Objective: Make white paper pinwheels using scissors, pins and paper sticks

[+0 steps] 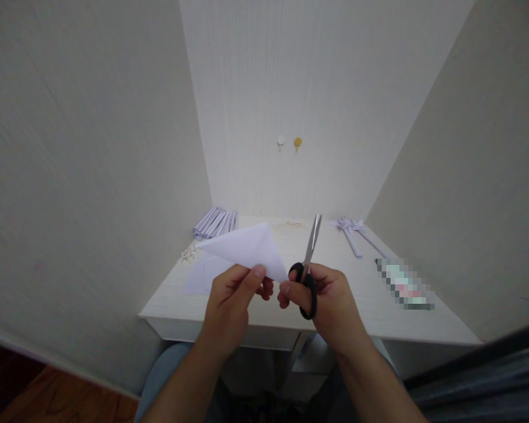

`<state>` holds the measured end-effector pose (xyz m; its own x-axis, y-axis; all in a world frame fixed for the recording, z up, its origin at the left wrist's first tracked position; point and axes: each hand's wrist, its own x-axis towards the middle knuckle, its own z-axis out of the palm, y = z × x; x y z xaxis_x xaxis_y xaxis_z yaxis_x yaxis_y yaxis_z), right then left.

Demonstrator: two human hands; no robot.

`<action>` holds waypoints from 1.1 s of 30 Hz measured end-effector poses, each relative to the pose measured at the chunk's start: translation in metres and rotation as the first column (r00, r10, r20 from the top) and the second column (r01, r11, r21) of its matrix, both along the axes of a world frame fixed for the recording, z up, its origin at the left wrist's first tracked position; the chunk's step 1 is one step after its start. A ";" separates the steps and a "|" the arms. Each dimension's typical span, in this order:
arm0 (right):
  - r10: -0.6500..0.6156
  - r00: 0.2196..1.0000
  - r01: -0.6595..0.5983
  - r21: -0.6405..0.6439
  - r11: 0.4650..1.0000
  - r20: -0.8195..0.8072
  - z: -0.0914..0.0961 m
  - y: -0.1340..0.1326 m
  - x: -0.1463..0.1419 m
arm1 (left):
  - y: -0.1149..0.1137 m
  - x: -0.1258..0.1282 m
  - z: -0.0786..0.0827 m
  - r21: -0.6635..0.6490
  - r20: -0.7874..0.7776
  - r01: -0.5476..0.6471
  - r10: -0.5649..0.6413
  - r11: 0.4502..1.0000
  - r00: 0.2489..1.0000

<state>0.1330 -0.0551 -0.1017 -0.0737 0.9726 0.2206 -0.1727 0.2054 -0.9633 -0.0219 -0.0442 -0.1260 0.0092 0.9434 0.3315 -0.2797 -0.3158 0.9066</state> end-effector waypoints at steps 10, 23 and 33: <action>0.102 0.981 -0.095 -0.050 0.994 0.164 0.003 -0.002 0.011 | -0.001 -0.003 0.015 0.049 -0.141 -0.079 0.085 0.996 0.986; 0.321 0.895 -0.260 -0.223 0.939 0.310 -0.011 -0.022 0.035 | -0.007 0.002 0.025 0.059 -0.050 -0.074 0.077 0.995 0.996; 0.344 0.889 -0.277 -0.241 0.930 0.303 -0.012 -0.028 0.028 | -0.011 0.005 0.030 0.023 -0.081 -0.083 0.084 0.996 0.993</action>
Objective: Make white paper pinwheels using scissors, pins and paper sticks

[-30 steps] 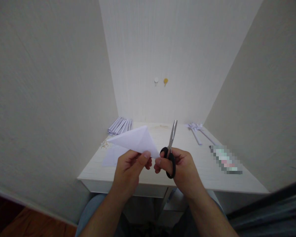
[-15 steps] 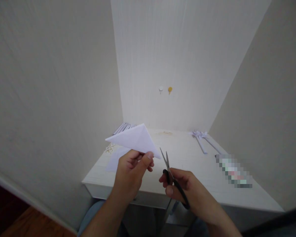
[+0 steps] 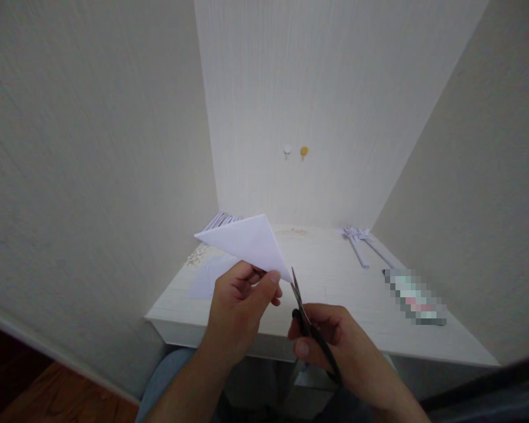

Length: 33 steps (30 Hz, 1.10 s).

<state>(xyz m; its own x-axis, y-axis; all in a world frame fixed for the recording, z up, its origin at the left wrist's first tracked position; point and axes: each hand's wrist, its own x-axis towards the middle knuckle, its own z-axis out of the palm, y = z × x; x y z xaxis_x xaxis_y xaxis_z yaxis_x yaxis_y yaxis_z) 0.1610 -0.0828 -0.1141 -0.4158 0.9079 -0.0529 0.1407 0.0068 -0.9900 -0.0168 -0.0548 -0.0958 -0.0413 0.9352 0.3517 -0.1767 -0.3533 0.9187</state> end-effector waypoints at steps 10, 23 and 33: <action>-0.043 0.999 0.042 -0.049 0.998 -0.016 0.002 0.002 -0.006 | 0.002 0.003 0.002 -0.008 0.009 -0.017 0.017 1.000 1.000; -0.055 0.998 0.056 -0.026 0.998 0.034 -0.005 0.001 -0.003 | 0.002 0.001 -0.003 -0.017 -0.045 -0.028 0.027 0.999 0.999; -0.068 0.996 0.071 -0.041 0.997 0.057 -0.003 0.001 -0.003 | 0.002 0.002 -0.004 -0.041 -0.018 -0.012 0.011 0.999 1.000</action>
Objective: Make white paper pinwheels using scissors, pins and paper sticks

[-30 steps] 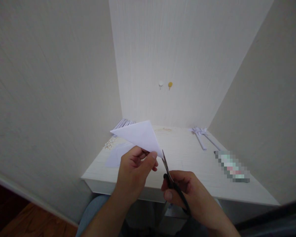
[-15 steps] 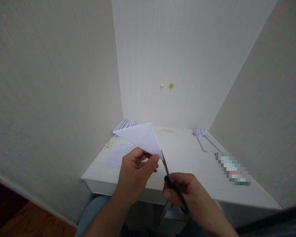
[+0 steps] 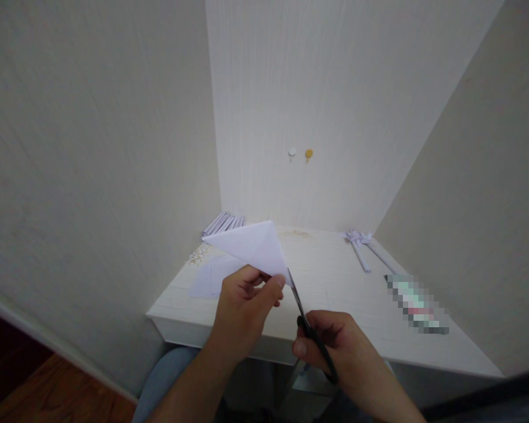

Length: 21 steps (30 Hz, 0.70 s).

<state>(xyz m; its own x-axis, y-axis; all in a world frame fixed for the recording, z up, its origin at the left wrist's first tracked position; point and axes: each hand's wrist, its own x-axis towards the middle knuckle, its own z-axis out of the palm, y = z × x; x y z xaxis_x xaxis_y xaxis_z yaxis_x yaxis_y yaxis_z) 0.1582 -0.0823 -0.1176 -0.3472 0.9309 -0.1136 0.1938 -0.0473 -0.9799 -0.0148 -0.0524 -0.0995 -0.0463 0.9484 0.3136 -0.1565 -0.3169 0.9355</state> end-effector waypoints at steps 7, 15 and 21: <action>-0.044 0.996 0.042 0.022 0.999 0.083 0.001 -0.001 -0.001 | 0.001 -0.001 -0.003 -0.022 0.032 0.001 -0.001 1.000 0.999; -0.062 0.992 0.061 0.012 0.998 0.107 0.002 -0.001 -0.001 | 0.003 0.001 -0.003 -0.056 0.154 0.045 -0.036 0.997 0.987; -0.066 0.993 0.065 0.010 0.998 0.102 0.003 -0.001 -0.001 | 0.004 0.002 -0.006 -0.047 0.201 0.061 -0.050 0.997 0.978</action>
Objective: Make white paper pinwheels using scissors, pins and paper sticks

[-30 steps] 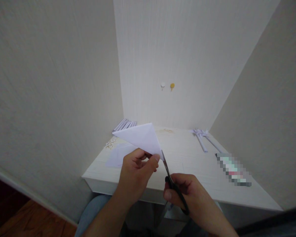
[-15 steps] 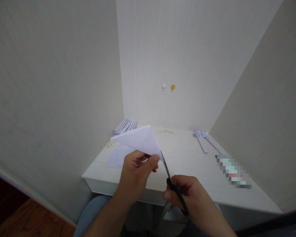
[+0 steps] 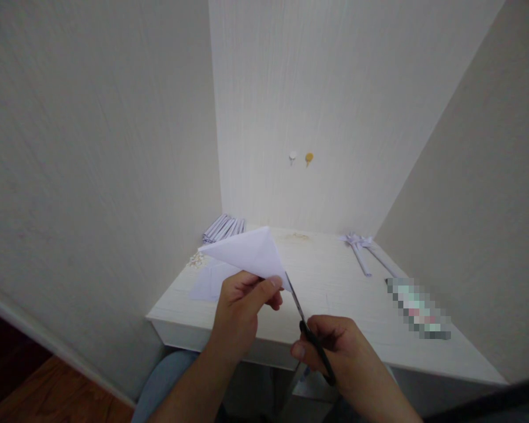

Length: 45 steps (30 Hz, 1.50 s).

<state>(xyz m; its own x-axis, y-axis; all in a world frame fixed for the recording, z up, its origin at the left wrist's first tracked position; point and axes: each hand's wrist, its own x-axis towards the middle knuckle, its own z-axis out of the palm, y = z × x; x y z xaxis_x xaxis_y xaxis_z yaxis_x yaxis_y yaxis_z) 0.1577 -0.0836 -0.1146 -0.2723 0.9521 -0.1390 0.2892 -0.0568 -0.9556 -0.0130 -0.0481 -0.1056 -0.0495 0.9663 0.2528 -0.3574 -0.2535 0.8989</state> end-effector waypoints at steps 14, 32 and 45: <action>-0.008 1.000 0.009 0.015 1.000 -0.027 -0.001 0.002 -0.005 | 0.001 0.001 -0.003 -0.019 -0.002 0.001 -0.001 1.000 1.000; -0.026 1.000 0.026 -0.015 1.000 0.014 -0.008 0.007 -0.006 | 0.004 0.005 -0.016 -0.051 -0.019 -0.001 0.000 0.999 1.000; -0.018 0.999 0.017 0.009 1.000 0.039 -0.006 0.007 -0.002 | 0.011 -0.001 -0.017 -0.028 0.040 -0.084 0.085 0.996 0.996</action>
<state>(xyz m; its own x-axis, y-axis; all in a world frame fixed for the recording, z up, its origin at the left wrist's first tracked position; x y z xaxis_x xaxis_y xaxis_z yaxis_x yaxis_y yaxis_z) 0.1554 -0.0763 -0.1210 -0.2502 0.9579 -0.1407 0.3251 -0.0538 -0.9442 -0.0137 -0.0374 -0.1222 -0.1408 0.9646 0.2230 -0.3723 -0.2603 0.8909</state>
